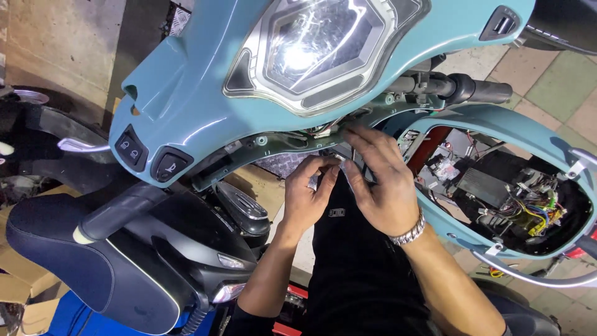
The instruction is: Connecting and organizing the electrical wiring harness and fuse box inside a scooter's body
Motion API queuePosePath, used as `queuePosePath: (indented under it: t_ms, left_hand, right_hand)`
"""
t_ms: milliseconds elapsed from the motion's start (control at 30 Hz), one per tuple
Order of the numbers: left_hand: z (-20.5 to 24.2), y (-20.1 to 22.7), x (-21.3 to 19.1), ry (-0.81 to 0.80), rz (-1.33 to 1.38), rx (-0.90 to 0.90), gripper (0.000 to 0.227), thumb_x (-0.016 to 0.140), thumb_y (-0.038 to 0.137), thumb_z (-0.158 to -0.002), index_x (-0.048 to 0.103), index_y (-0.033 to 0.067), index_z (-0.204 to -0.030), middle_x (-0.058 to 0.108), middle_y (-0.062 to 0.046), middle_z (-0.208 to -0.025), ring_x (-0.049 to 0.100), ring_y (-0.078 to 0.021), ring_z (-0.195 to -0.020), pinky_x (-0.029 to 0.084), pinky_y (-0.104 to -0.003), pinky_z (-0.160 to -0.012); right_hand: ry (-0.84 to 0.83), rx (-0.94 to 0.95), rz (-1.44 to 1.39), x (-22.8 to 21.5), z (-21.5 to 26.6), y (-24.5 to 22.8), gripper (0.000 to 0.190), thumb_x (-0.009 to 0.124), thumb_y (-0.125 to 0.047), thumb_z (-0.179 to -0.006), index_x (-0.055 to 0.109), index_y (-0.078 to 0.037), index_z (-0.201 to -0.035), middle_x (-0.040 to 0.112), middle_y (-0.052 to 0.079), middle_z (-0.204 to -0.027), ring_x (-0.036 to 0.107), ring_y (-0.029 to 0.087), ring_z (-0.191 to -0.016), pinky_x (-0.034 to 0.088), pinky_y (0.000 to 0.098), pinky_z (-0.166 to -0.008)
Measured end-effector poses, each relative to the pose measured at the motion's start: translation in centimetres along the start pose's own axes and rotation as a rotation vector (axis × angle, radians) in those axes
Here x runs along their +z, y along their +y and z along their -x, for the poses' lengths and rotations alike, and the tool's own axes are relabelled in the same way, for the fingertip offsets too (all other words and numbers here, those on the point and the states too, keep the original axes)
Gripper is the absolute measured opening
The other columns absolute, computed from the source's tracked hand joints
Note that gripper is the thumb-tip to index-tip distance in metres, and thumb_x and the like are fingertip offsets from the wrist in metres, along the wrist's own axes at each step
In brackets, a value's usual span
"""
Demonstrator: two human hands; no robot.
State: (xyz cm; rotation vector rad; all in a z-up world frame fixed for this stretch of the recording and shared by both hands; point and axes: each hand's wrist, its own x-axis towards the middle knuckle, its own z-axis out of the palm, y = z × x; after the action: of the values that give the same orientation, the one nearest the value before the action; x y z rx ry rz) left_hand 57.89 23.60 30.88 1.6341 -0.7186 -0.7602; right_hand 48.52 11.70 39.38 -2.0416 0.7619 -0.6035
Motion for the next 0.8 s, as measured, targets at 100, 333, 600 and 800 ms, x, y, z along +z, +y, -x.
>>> queuePosePath:
  t_ms: [100,333,600,800]
  left_hand:
    - [0.0,-0.7,-0.1,-0.019,0.013,0.020,0.008,0.072,0.008,-0.095,0.074,0.0073,-0.102,0.073,-0.014,-0.088,0.071,-0.0260,-0.081,0.055,-0.038,-0.075]
    - [0.0,-1.0,0.0,-0.041,-0.012,-0.006,0.008,0.072,0.014,-0.097,0.075,0.0076,-0.100,0.074,-0.013,-0.088,0.072,-0.0276,-0.081,0.056,-0.037,-0.075]
    - [-0.2,-1.2,0.7,-0.081,-0.034,0.022,0.011,0.072,0.016,-0.096,0.071,0.0049,-0.098,0.070,-0.016,-0.084,0.071,-0.0298,-0.082,0.056,-0.038,-0.075]
    - [0.0,-1.2,0.8,-0.088,-0.048,-0.001,0.013,0.069,0.019,-0.099,0.074,0.0072,-0.102,0.072,-0.014,-0.086,0.072,-0.0293,-0.082,0.056,-0.039,-0.075]
  right_hand:
    - [-0.064,-0.107,0.027,1.0,-1.0,1.0,0.032,0.063,0.002,-0.096,0.062,0.013,-0.125,0.063,0.036,-0.120,0.060,0.058,-0.115,0.050,0.0619,-0.096]
    - [-0.086,-0.086,0.220,2.3,-1.6,4.9,0.013,0.072,-0.009,-0.094,0.072,-0.001,-0.105,0.066,0.019,-0.101,0.066,0.043,-0.096,0.053,0.0492,-0.081]
    - [-0.230,-0.004,0.260,2.2,-2.0,5.4,0.016,0.071,-0.024,-0.093,0.072,-0.008,-0.095,0.065,0.013,-0.093,0.058,0.039,-0.100,0.044,0.0472,-0.082]
    - [-0.261,0.118,0.221,2.5,-2.9,6.0,0.025,0.076,-0.031,-0.092,0.076,-0.007,-0.088,0.071,0.017,-0.090,0.062,0.040,-0.101,0.042,0.0495,-0.091]
